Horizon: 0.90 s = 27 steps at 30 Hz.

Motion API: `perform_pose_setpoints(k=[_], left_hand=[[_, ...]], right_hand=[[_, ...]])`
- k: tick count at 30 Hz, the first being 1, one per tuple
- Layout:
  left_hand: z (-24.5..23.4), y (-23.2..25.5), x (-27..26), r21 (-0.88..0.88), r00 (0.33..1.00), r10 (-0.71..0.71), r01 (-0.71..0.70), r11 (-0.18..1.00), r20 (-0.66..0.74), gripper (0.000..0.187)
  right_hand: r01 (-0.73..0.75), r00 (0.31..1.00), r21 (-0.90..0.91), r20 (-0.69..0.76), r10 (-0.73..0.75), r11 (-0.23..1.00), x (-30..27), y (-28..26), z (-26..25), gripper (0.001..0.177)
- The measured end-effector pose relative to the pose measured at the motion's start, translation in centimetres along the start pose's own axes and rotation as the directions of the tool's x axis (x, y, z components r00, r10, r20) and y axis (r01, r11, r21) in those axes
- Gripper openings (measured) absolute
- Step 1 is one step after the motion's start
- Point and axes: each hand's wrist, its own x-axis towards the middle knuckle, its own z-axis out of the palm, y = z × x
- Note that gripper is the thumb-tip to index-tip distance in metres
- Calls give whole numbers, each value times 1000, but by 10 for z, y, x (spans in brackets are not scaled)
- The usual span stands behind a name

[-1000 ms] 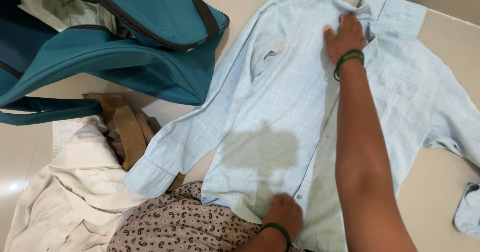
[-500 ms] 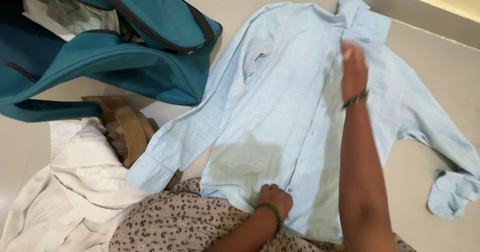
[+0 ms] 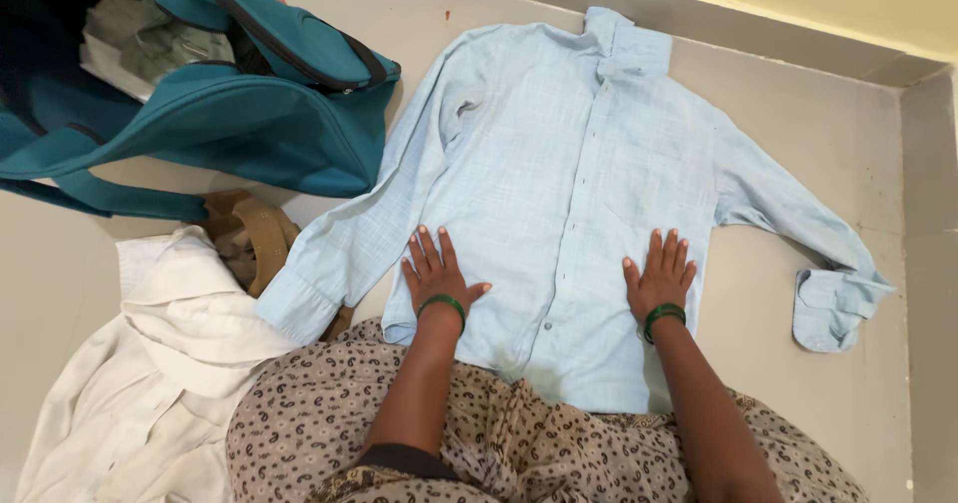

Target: The person sits on the floor and folds a light blue long-sleeved shirt. They smooth the fabric, fold the sleeves inward, and button the shirt while arranging it on the floor.

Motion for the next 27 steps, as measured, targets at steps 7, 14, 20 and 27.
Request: perform_pose_setpoints(k=[7,14,20,27], left_hand=[[9,5,0,72,994,4,4,997,-106,134],[2,23,-15,158,994,66,-79,984,87,143],[-1,22,-15,141,999,48,-49,989,10,144],[2,18,-26,102,992,-77,67,993,100,137]], right_hand=[[-11,998,13,-64,11,1000,-4,-8,-8,79],[-19,998,32,-66,21,999,-4,-11,-12,76],[-25,998,83,-62,31,996,0,-9,-14,74],[-51,998,75,-38,54,996,-16,-38,-7,83]])
